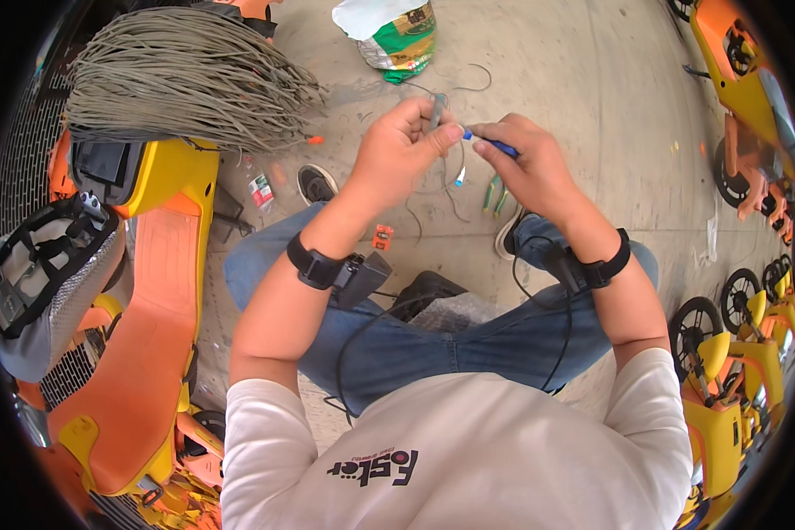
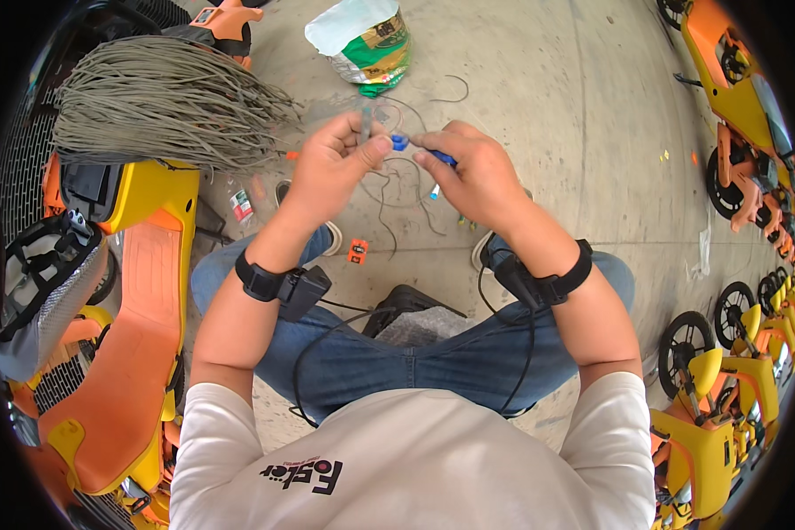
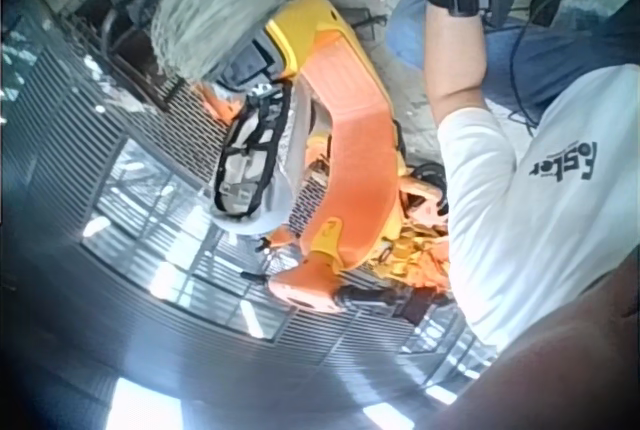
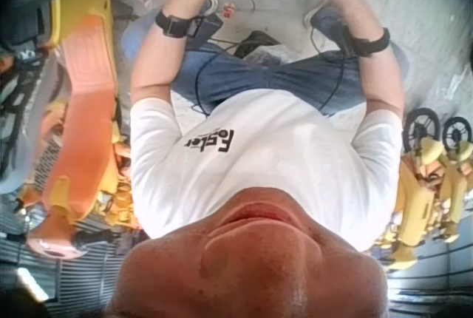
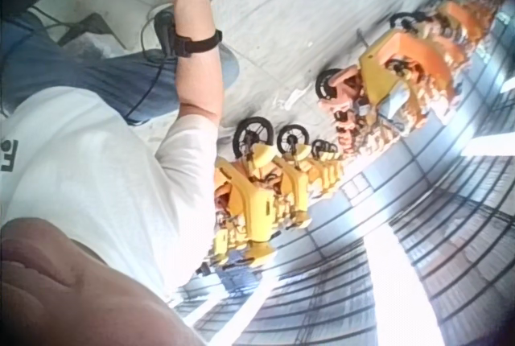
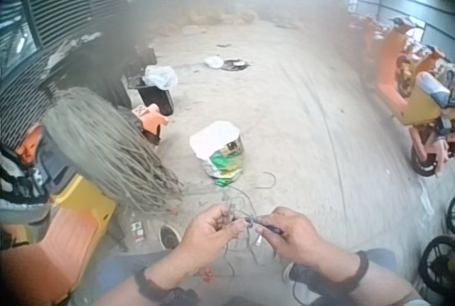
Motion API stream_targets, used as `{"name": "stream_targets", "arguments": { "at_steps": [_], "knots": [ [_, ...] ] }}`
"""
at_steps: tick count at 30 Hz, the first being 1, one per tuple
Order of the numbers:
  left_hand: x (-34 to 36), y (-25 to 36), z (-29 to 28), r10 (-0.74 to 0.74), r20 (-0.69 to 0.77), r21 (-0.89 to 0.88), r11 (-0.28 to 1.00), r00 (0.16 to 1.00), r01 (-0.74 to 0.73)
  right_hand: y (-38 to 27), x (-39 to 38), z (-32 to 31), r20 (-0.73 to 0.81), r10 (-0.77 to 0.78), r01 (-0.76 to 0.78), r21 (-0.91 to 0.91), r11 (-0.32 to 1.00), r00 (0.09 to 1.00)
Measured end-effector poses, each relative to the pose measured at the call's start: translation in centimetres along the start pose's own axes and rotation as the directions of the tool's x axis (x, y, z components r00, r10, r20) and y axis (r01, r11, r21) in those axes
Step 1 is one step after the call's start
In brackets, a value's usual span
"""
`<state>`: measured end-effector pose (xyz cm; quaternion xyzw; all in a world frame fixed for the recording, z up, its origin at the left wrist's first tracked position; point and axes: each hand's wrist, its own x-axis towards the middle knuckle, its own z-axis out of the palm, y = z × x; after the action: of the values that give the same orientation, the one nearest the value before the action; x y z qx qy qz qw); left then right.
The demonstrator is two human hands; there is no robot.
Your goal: The person strips wire insulation using scissors and pliers, then twists the exposed metal strands of different wires together by hand.
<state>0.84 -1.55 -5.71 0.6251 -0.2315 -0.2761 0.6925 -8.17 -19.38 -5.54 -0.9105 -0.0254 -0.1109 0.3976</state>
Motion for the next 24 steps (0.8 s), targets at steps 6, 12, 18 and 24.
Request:
{"name": "stream_targets", "arguments": {
  "at_steps": [6, 12, 18, 24],
  "knots": [
    [-0.9, -0.7, 1.0, -0.145, -0.027, 0.299, 0.943, 0.989, 0.146, 0.0, 0.1, -0.3, 0.622, 0.371, -0.710, 0.480, 0.515, 0.689],
    [-1.5, 0.0, 2.5, -0.189, 0.023, 0.371, 0.914, 0.982, 0.167, -0.2, 0.7, -0.8, 0.754, 0.450, -0.873, 0.463, 0.151, 0.478],
    [-0.7, -3.4, 1.3, -0.128, -0.110, 0.310, 0.938, 0.986, 0.156, 1.4, 0.4, -0.3, 0.707, 0.465, -0.847, 0.450, 0.283, 0.532],
    [1.5, -2.3, -3.3, -0.164, -0.265, 0.013, 0.985, 0.950, 0.174, 1.7, 0.6, -3.7, 0.682, 0.349, -0.766, 0.570, 0.297, 0.643]
  ]
}}
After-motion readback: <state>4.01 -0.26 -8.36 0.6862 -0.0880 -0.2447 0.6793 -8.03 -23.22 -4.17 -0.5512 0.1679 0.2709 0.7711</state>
